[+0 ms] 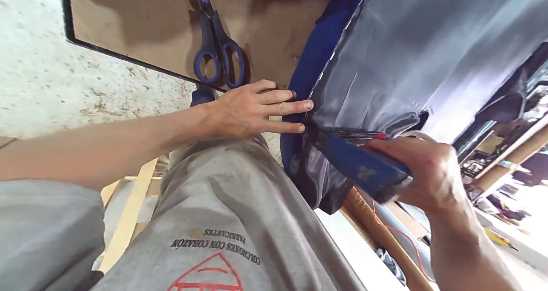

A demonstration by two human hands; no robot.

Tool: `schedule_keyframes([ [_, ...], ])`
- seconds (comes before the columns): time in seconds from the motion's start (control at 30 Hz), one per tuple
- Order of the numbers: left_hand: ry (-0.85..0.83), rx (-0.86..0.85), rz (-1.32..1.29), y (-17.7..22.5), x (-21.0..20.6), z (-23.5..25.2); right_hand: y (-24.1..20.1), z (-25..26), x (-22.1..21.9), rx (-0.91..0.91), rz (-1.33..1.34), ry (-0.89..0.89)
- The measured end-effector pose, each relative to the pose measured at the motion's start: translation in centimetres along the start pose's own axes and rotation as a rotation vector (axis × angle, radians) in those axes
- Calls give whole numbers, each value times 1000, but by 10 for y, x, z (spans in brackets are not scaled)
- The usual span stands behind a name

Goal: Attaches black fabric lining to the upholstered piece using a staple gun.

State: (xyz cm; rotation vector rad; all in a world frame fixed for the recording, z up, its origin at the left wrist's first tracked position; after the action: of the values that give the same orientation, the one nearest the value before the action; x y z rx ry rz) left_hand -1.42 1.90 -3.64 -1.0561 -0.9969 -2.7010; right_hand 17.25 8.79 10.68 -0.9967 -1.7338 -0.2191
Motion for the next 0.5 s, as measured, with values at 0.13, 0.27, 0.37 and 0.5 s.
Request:
schedule_keyframes([
  [0.13, 224, 367, -206, -2, 17, -15, 71, -86, 40, -386, 63, 299],
  [0.27, 425, 863, -379, 33, 0, -26, 157, -113, 61, -619, 48, 393],
  [0.37, 558, 1065, -490, 77, -35, -24, 196, -86, 54, -373, 286, 458],
  [0.5, 721, 1250, -465, 106, -57, -22, 181, -83, 38, -262, 415, 548],
])
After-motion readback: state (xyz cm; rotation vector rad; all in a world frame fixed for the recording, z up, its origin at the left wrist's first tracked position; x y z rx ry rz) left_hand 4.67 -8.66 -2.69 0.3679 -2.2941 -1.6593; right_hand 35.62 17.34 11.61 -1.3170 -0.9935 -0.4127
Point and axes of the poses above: each hand's wrist, its own z-axis towards the middle knuckle, its own x-axis out of the back of the hand, y = z × x, the point moved 9 cm from there along z, towards the middle knuckle, and after that the axes turned 1 degree about -z, right-handed, at the moved point
